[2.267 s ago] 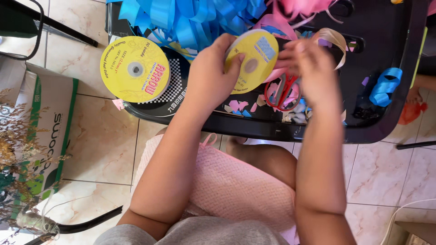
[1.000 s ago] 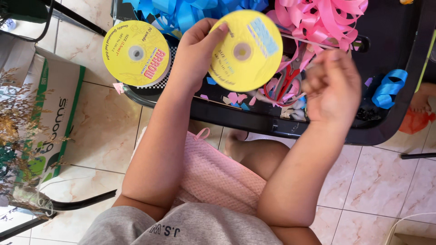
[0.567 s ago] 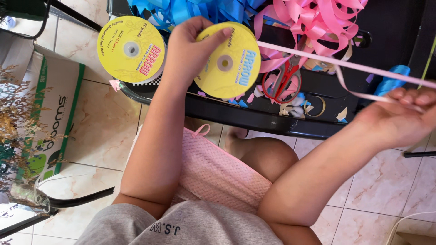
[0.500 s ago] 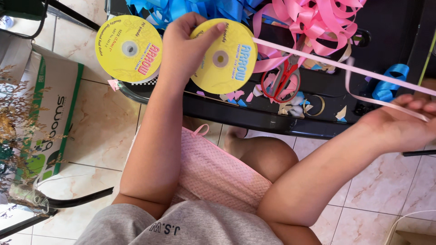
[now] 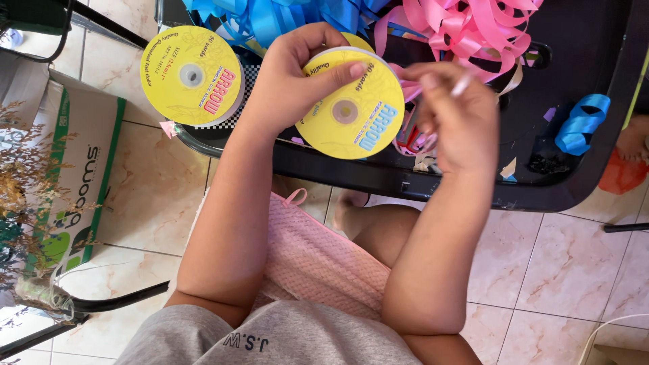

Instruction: The person assembles a pink ribbon bow by folding and looping lengths of ribbon, using shears to cut the ends, and tying the center with a thin pink string.

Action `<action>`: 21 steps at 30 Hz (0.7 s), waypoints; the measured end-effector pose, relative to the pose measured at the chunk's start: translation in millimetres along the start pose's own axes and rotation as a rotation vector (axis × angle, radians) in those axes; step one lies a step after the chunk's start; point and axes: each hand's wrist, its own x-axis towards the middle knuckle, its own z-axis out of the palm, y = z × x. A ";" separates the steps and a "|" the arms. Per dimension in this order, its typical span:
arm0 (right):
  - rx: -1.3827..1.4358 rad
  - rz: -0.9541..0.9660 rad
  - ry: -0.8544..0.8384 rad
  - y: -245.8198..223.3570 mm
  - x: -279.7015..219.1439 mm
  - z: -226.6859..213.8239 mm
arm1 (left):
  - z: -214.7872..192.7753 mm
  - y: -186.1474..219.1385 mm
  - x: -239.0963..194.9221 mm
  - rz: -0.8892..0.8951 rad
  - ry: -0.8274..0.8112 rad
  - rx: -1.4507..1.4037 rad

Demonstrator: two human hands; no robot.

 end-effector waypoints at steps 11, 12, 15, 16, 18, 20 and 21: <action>-0.237 0.194 -0.523 -24.8 -9.5 13.1 | -4.7 4.1 -1.1 0.010 0.217 0.062; -0.237 0.194 -0.524 -21.8 -9.3 10.7 | -5.2 4.1 -1.0 0.010 0.218 0.063; -0.361 0.179 -0.379 -2.9 -4.5 -1.5 | -6.8 3.9 -1.1 -0.023 0.226 0.016; -0.243 0.118 -0.228 9.6 -0.5 -9.3 | -7.0 3.7 -1.2 -0.010 0.216 0.023; -0.125 0.056 -0.076 18.9 4.6 -21.4 | -6.4 3.8 -1.0 0.002 0.205 0.029; 0.129 -0.021 0.103 12.4 7.3 -29.0 | -6.0 4.8 -0.6 -0.058 0.182 0.023; 0.130 -0.022 0.103 14.4 10.5 -40.7 | -6.7 3.7 0.1 -0.057 0.183 0.024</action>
